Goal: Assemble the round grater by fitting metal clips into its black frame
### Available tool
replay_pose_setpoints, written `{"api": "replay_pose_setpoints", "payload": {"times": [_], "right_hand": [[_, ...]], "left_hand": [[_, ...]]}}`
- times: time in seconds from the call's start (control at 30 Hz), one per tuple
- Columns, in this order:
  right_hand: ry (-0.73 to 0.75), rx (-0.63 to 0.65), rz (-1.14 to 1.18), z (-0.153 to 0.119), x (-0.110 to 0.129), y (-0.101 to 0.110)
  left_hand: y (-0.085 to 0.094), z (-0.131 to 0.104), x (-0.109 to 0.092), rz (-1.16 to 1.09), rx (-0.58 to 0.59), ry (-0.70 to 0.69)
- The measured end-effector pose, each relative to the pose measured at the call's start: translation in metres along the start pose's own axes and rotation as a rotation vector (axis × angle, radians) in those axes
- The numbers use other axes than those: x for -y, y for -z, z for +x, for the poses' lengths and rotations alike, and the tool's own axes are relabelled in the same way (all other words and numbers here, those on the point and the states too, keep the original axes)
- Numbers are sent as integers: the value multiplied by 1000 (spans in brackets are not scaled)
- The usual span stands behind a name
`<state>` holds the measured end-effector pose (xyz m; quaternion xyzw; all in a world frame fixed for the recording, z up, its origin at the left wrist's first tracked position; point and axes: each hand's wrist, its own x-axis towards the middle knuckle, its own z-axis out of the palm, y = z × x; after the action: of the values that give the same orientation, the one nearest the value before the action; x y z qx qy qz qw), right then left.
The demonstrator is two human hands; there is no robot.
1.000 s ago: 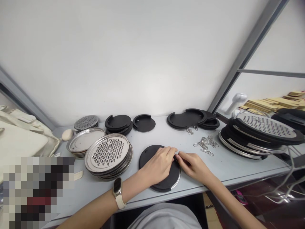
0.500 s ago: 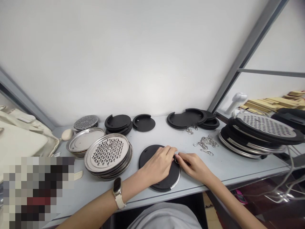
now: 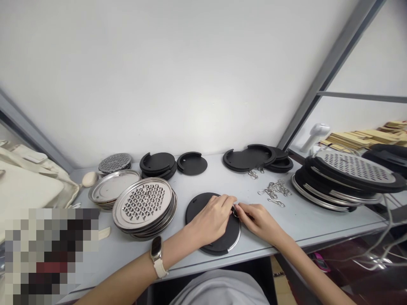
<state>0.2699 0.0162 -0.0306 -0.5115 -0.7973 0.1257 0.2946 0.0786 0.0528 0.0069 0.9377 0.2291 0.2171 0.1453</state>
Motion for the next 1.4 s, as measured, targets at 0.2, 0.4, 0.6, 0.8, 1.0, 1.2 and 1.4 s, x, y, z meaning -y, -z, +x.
{"api": "replay_pose_setpoints", "payload": {"times": [0.2, 0.4, 0.6, 0.8, 1.0, 1.2, 1.4], "right_hand": [[4, -23, 9, 0, 2, 2], [-17, -33, 41, 1, 3, 2], [-42, 72, 82, 2, 2, 3], [-43, 46, 81, 1, 1, 2], [-6, 18, 44, 0, 1, 1], [22, -27, 14, 1, 0, -2], [16, -63, 27, 0, -2, -2]], "left_hand": [[1, 0, -1, -14, 6, 4], [2, 0, -1, -15, 0, 4], [2, 0, -1, 11, 2, 12], [3, 0, -1, -1, -2, 6], [1, 0, 0, -19, 4, 10], [2, 0, 0, -42, 2, 0], [2, 0, 0, -44, 2, -9]]}}
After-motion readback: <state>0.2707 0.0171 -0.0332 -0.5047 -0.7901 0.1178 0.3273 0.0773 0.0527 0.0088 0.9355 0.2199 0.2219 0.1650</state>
